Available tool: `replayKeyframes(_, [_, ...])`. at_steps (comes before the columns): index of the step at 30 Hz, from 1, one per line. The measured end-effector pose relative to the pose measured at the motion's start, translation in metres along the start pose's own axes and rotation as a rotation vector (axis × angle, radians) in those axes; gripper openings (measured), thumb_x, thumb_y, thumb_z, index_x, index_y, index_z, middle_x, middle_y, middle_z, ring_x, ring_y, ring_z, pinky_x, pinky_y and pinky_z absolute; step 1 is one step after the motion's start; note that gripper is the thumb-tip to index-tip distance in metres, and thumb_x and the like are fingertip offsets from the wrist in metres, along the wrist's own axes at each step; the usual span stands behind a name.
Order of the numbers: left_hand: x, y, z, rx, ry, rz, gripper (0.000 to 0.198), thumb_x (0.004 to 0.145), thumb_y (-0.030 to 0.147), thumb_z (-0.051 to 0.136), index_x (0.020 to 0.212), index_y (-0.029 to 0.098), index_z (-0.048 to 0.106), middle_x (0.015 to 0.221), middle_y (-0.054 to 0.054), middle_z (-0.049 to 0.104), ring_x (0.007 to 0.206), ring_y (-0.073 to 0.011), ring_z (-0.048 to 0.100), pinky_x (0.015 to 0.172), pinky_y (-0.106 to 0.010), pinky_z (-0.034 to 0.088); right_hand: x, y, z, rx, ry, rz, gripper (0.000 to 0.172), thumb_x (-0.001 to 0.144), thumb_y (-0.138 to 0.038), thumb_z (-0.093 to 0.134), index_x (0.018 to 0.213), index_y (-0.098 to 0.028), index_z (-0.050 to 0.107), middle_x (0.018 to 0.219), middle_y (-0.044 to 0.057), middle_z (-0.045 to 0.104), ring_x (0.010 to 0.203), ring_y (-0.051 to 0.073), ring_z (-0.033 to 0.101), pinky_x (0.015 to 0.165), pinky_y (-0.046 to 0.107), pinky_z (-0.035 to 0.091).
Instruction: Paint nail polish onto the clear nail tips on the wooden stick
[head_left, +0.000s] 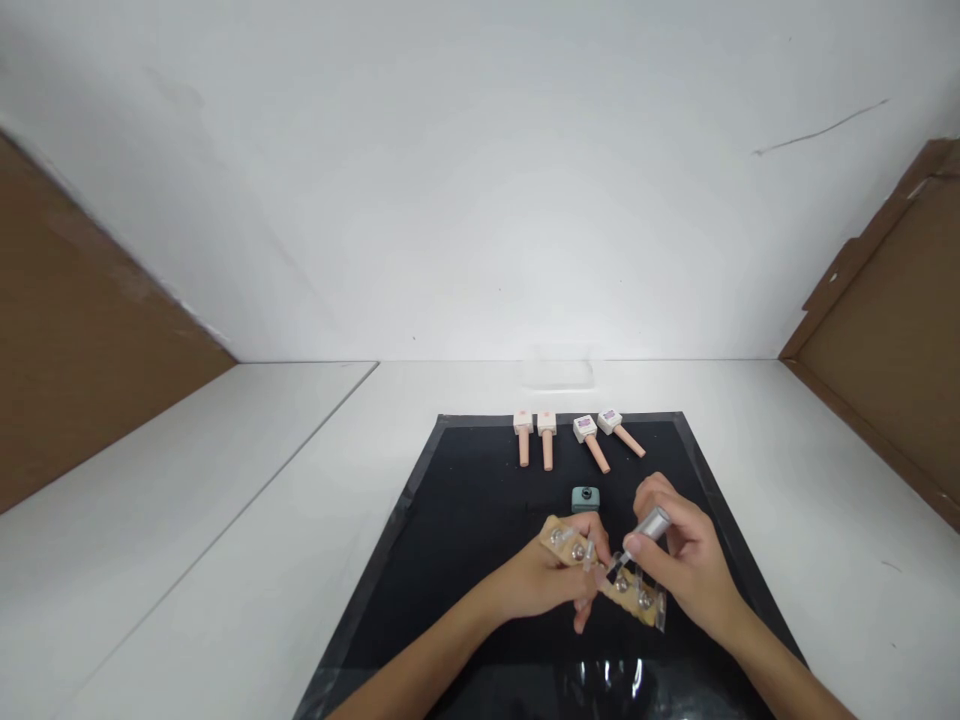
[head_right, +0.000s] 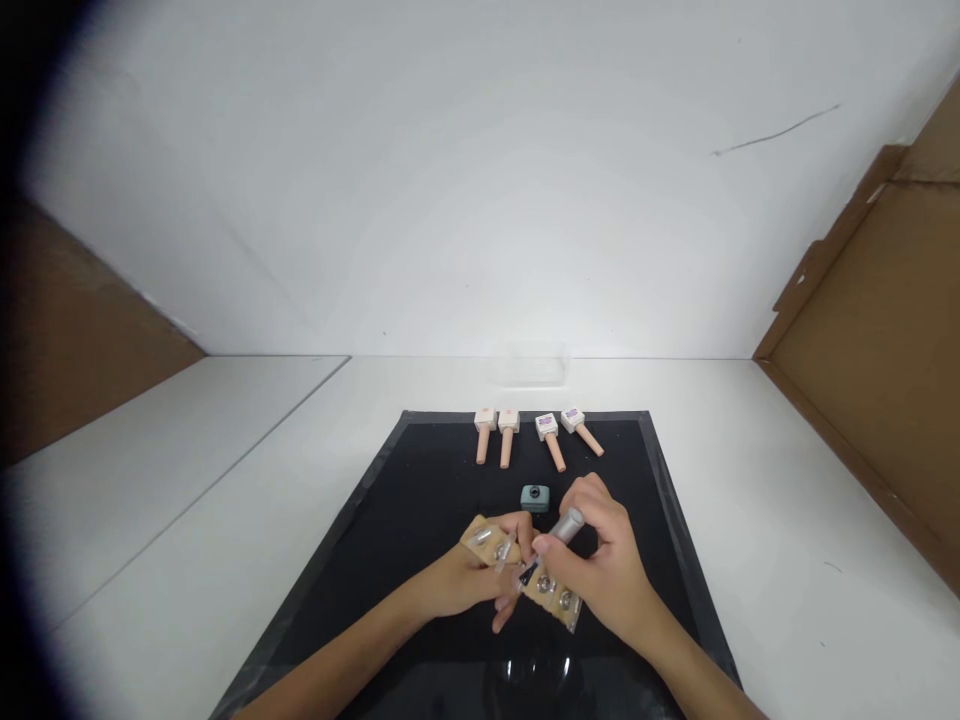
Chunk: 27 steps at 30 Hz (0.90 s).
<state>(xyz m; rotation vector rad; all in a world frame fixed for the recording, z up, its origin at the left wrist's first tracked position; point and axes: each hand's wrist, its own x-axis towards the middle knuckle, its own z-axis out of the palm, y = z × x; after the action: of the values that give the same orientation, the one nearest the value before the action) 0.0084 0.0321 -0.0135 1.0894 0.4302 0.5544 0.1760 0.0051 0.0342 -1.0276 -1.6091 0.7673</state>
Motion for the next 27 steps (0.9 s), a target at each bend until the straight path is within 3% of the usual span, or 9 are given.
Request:
replayKeyframes(11, [-0.0016, -0.0011, -0.001, -0.03, -0.035, 0.038, 0.039, 0.07, 0.044, 0.072, 0.072, 0.016, 0.045, 0.043, 0.01, 0.046, 0.033, -0.0038, 0.045, 0.035, -0.015, 0.043, 0.0026, -0.0009, 0.0004, -0.014, 0.068, -0.005, 0.032, 0.075, -0.021, 0.06, 0.054, -0.022, 0.037, 0.056, -0.003, 0.039, 0.057, 0.016, 0.039, 0.052, 0.029, 0.034])
replayKeyframes(19, [-0.004, -0.0021, -0.0022, -0.022, -0.016, -0.006, 0.046, 0.063, 0.05, 0.075, 0.072, 0.016, 0.045, 0.045, 0.01, 0.047, 0.032, -0.0033, 0.044, 0.033, -0.013, 0.04, 0.0035, -0.0036, -0.0013, 0.019, 0.11, 0.034, 0.036, 0.079, -0.03, 0.06, 0.054, -0.022, 0.037, 0.058, -0.003, 0.037, 0.055, 0.015, 0.036, 0.049, 0.028, 0.031])
replayKeyframes(27, [-0.0018, 0.0058, 0.0001, 0.013, 0.012, -0.012, 0.044, 0.063, 0.049, 0.075, 0.07, 0.015, 0.047, 0.049, 0.009, 0.048, 0.034, -0.003, 0.046, 0.035, -0.014, 0.043, 0.0058, -0.0072, -0.002, 0.075, -0.049, -0.089, 0.04, 0.08, -0.04, 0.061, 0.051, -0.021, 0.04, 0.055, -0.002, 0.038, 0.057, 0.017, 0.041, 0.051, 0.03, 0.034])
